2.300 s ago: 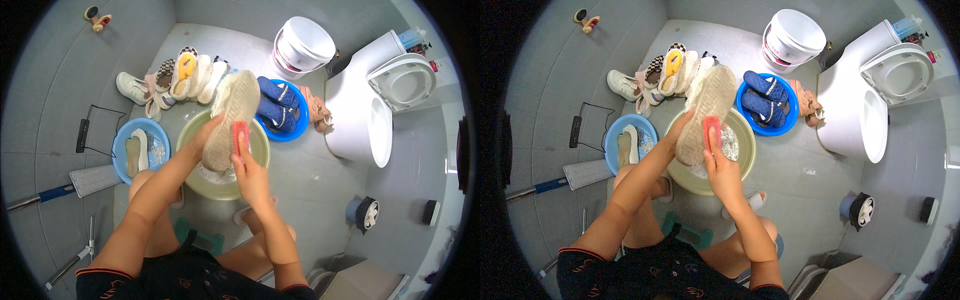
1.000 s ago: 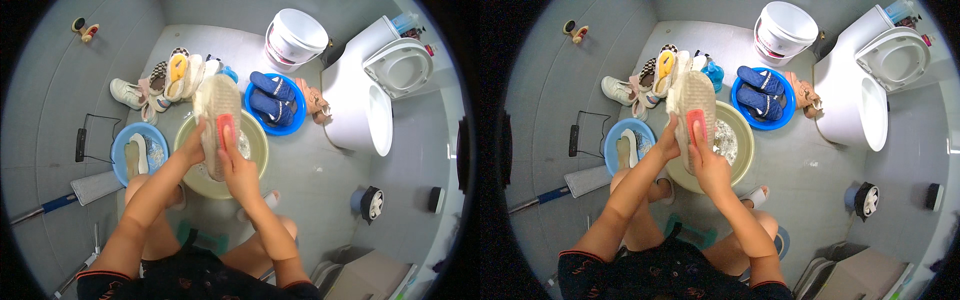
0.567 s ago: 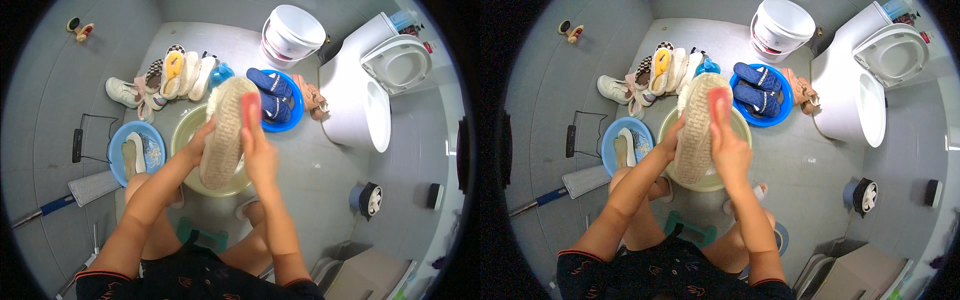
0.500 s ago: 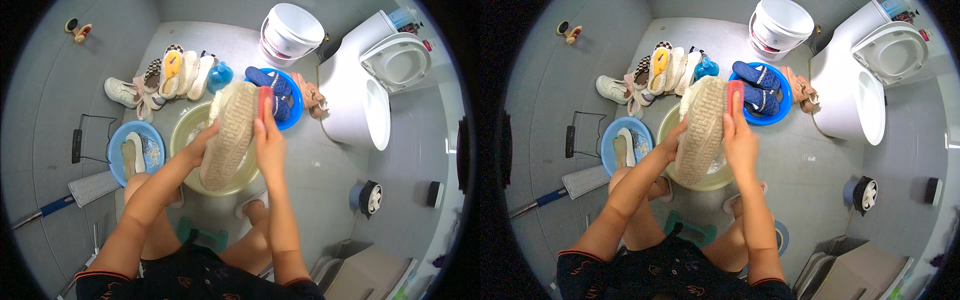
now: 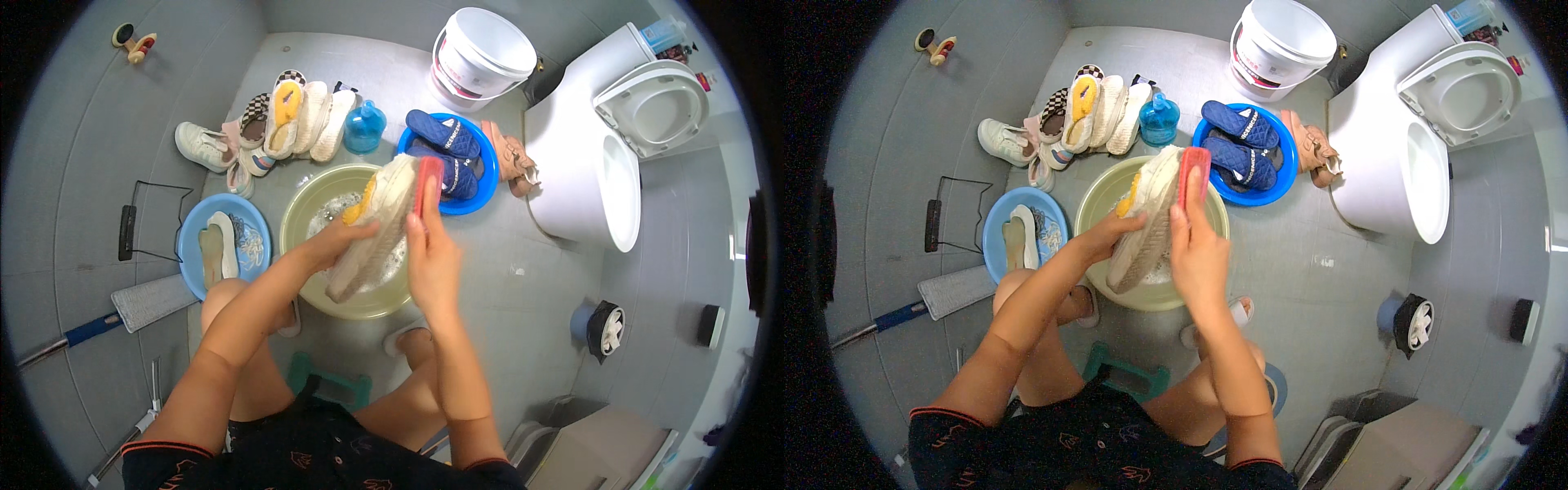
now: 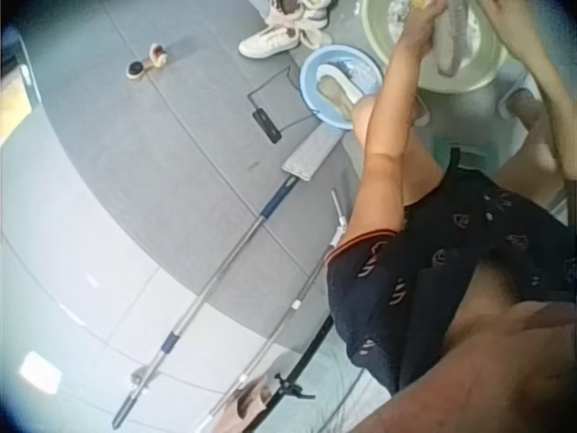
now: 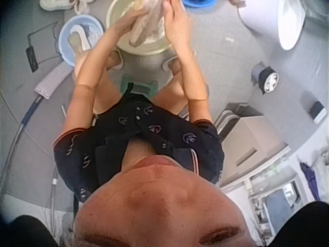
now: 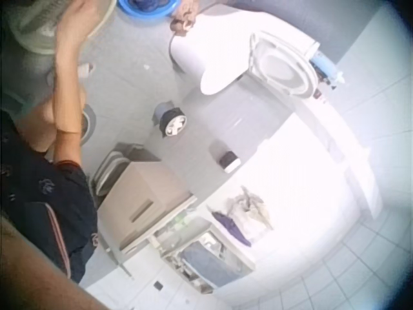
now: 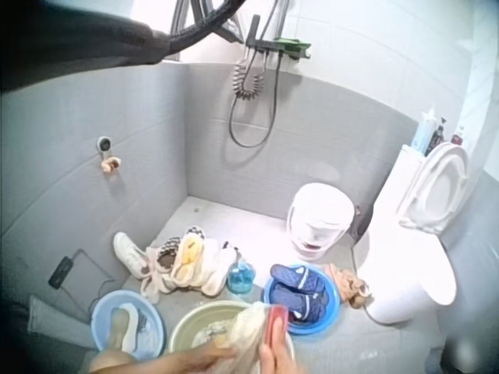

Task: The person scrubs a white sneaker with a pink brush in a basin of soapy water. They then rinse the sneaker and place it aside. Next, they pick up a pair of brown shoes and scrub them with the same brush in the soapy water, focusing on the soles and sides.

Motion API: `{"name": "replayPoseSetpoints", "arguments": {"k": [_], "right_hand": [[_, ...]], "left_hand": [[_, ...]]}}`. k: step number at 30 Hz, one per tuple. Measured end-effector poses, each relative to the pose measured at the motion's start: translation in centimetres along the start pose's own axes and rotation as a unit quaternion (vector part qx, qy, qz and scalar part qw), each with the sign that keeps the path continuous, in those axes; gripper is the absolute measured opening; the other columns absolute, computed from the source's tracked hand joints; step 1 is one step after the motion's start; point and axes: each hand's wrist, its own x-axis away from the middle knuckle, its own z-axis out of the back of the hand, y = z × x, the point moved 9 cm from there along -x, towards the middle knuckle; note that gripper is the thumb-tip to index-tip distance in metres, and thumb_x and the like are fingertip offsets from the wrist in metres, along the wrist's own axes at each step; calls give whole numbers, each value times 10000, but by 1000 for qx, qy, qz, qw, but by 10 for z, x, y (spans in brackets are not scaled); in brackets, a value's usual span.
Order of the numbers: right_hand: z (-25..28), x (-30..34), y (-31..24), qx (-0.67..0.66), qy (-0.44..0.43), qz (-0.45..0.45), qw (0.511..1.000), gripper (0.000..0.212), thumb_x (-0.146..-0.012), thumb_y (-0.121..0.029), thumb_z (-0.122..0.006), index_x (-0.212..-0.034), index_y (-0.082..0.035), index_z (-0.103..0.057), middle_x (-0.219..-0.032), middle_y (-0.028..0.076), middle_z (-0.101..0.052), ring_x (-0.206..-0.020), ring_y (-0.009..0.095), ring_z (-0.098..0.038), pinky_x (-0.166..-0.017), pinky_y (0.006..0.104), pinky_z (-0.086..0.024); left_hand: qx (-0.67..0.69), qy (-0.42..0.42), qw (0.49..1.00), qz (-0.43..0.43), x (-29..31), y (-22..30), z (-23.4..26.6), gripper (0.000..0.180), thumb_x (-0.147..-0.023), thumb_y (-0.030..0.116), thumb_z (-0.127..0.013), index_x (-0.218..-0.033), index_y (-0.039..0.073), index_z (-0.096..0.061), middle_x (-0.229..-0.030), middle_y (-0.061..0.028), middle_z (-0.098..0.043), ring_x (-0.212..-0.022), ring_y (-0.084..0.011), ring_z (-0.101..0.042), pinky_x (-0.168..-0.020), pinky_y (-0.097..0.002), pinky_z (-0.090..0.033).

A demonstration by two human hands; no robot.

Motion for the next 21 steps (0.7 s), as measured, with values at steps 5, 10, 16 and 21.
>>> {"name": "replayPoseSetpoints", "arguments": {"k": [5,10,16,21], "right_hand": [[-3,10,3,35,-2,-3,999,507,-969,-226,-479,-1455,-195,-340,-1251,183,-501,-1000,385,-598,-793,353,-478],[-20,19,9,86,-29,6,996,521,-961,-230,-496,-1457,-236,-336,-1034,216,-589,-817,406,-634,-676,411,-501],[-5,-10,19,134,0,-13,991,521,-956,-219,-512,-1450,-241,-350,-1034,239,-635,-841,414,-647,-720,401,-505],[2,-12,19,116,19,-29,993,514,-957,-240,-501,-1446,-290,-348,-1004,239,-642,-848,437,-628,-725,429,-498]], "left_hand": [[-94,29,995,-21,4,9,11,495,-854,234,-691,-1277,40,-521,-1145,-61,-611,-1006,-158,-592,-858,-320,-479],[-107,67,990,-70,3,21,18,447,-848,202,-690,-1239,37,-550,-1123,-54,-621,-975,-136,-593,-839,-301,-480],[-179,72,977,-90,1,32,7,420,-836,197,-708,-1194,21,-575,-1088,-55,-633,-959,-120,-589,-848,-286,-471],[-229,56,958,-166,-11,18,17,441,-824,192,-718,-1195,6,-570,-1084,-75,-638,-979,-131,-590,-865,-278,-465]]}}
